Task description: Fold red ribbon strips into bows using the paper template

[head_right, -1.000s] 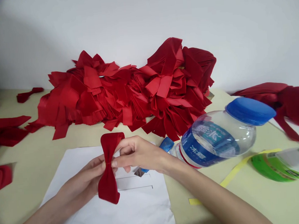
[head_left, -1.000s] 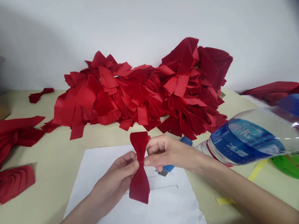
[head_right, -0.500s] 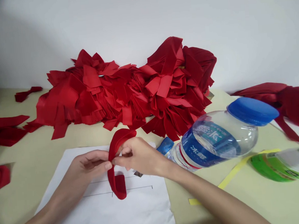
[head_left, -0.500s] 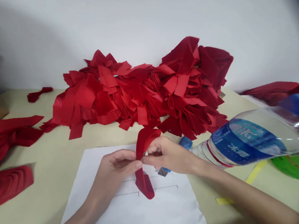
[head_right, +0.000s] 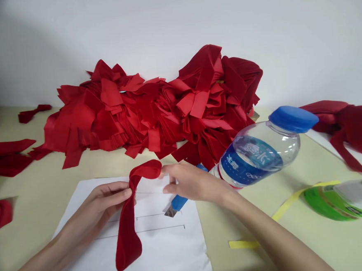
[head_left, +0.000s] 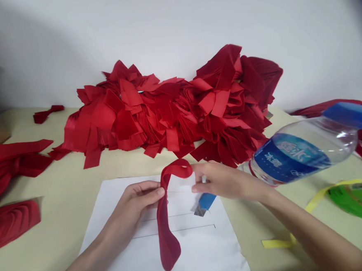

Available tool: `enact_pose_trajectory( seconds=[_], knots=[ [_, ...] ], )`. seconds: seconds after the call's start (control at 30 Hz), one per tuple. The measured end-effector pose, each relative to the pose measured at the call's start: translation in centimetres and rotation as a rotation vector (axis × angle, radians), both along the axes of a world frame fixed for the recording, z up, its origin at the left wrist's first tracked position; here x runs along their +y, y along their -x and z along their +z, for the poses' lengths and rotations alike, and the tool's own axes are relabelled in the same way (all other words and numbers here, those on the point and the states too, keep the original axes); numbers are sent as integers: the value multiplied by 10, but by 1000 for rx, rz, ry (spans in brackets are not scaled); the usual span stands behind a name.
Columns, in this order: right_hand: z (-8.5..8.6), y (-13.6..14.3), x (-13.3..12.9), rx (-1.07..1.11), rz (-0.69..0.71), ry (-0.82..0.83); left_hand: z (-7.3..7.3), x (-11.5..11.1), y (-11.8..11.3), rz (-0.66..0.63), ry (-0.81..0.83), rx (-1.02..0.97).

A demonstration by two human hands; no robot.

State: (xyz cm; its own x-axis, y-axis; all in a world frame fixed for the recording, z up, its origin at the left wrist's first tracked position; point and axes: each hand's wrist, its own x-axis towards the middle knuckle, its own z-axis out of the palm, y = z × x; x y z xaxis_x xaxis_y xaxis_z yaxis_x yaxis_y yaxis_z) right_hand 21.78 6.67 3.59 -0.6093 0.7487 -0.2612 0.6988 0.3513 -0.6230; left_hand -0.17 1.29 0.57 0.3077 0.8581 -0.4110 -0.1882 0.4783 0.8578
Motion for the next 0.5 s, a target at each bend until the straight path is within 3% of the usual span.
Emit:
enact_pose_trajectory(
  seconds=[0.07,0.23,0.4,0.5],
  knots=[
    [6,-5,-3,-133,49,-70,-2,-1,-1,-13,0,2],
    [11,-4,-9,-327,168,-59,-6,-6,-5,-49,28,3],
    [5,5,-10,-264,221,-166,-11,-2,-2,11,21,-20],
    [6,11,-11,-144,208,-150,-14,3,1,46,25,-23]
  ],
)
